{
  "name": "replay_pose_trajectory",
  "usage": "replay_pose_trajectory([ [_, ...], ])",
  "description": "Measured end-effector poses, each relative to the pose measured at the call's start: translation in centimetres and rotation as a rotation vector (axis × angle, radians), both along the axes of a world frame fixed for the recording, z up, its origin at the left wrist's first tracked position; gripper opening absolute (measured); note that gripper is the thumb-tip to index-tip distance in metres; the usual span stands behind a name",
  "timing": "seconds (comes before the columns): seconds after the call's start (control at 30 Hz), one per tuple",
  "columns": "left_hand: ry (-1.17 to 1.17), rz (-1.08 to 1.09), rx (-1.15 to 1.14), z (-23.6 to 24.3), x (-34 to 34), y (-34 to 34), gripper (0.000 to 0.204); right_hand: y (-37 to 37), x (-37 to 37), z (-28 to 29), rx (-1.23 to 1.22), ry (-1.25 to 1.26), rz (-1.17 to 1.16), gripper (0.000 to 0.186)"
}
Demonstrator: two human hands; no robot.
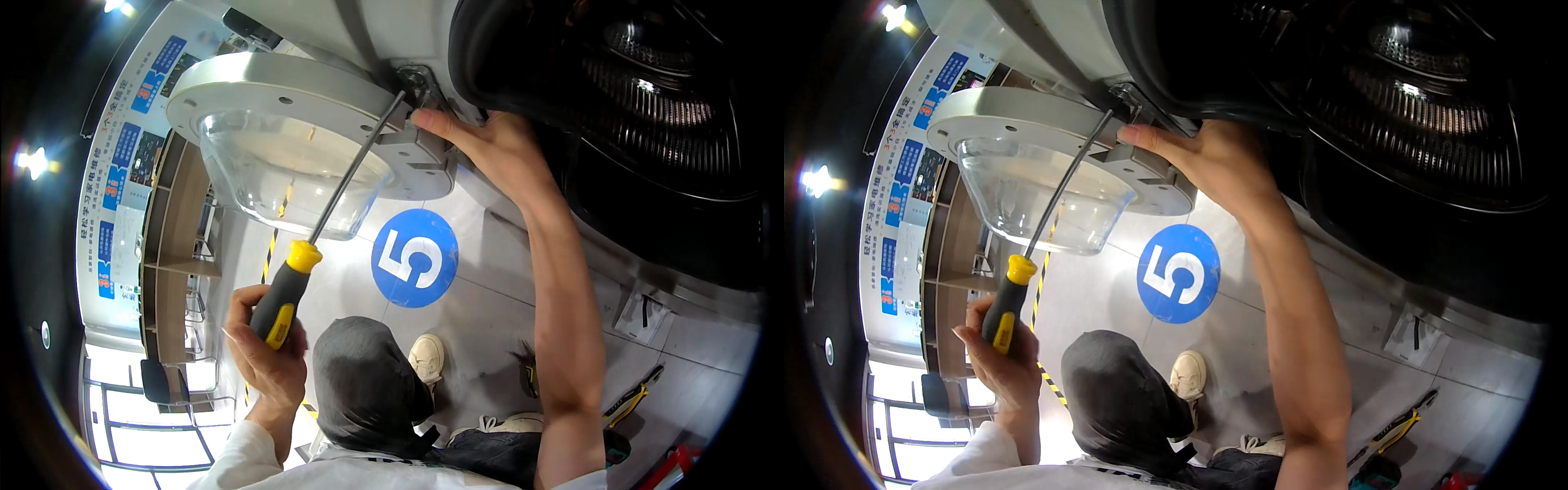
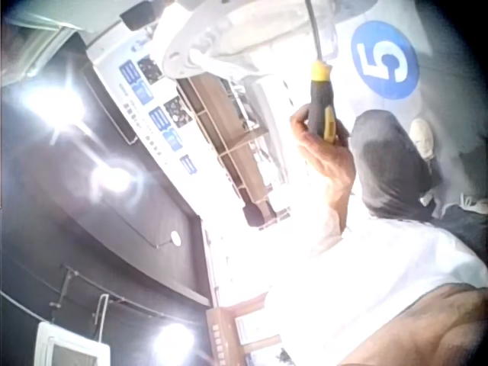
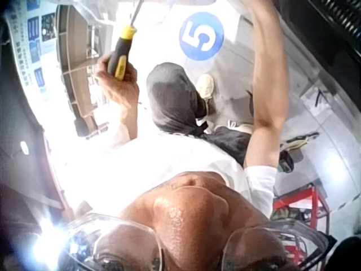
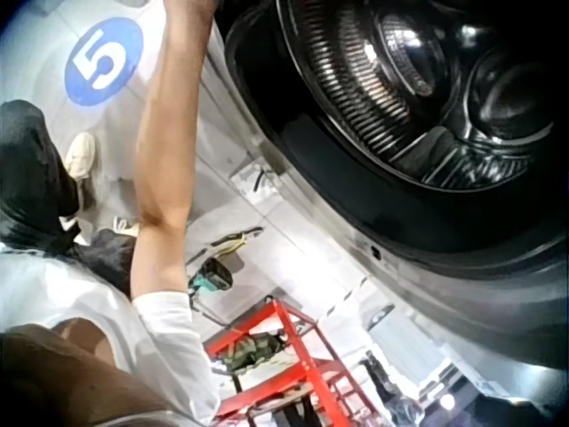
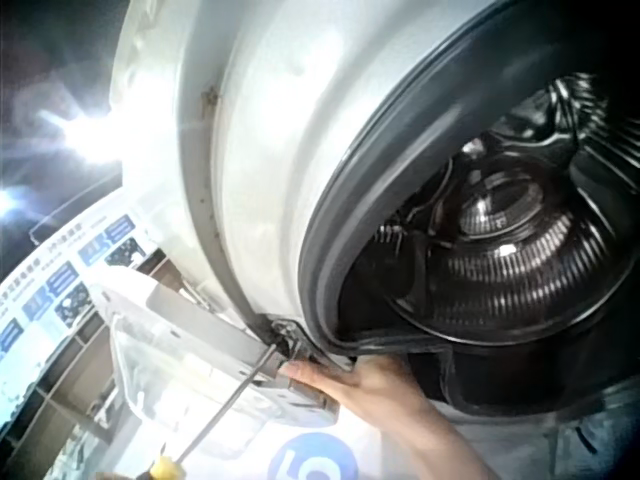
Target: The person positions a washing machine door hinge against the machine frame and uses a screwdriver to tighten screws, while another person assists by holding the door in place.
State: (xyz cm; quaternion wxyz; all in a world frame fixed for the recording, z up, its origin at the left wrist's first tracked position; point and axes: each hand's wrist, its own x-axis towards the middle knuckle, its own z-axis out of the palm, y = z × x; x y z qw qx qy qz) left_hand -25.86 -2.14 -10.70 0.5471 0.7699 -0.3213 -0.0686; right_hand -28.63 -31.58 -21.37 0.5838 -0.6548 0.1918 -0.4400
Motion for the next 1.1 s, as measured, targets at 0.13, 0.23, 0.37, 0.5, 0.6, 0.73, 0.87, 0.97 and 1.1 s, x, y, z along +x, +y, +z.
replay_pose_trajectory([
  [0.13,-1.080,0.104,0.211,-1.2,1.8,0.5,0.045,0.1,-0.4,0.2,-0.008,0.027,0.009,0.069],
  [0.23,-0.973,0.018,0.205,-1.3,2.0,0.6,0.044,0.2,-0.6,0.1,-0.010,0.040,0.007,0.071],
  [0.37,-0.418,0.043,0.049,0.1,0.4,-1.2,0.050,0.4,-0.5,0.1,0.037,0.061,0.029,0.071],
  [0.5,-0.815,0.040,0.182,-0.5,1.9,0.4,0.056,0.3,-0.4,0.1,0.045,0.045,0.034,0.071],
  [0.6,-1.101,0.012,0.177,-0.2,2.6,0.2,0.063,0.2,-0.4,0.3,0.016,-0.013,0.024,0.067],
  [0.73,-0.637,0.018,0.046,1.3,1.9,-0.9,0.060,0.4,-0.2,0.4,0.070,-0.027,0.073,0.066],
  [0.87,-0.904,0.170,0.129,1.5,2.5,-1.0,0.062,0.4,-0.4,0.6,0.084,-0.043,0.089,0.067],
  [0.97,-1.306,-0.139,0.157,2.2,2.4,-0.7,0.066,0.4,0.4,0.1,-0.016,-0.104,-0.039,0.070],
  [1.1,-0.985,0.048,0.073,2.7,4.2,-1.4,0.071,0.4,-0.2,0.6,0.062,-0.036,0.057,0.074],
])
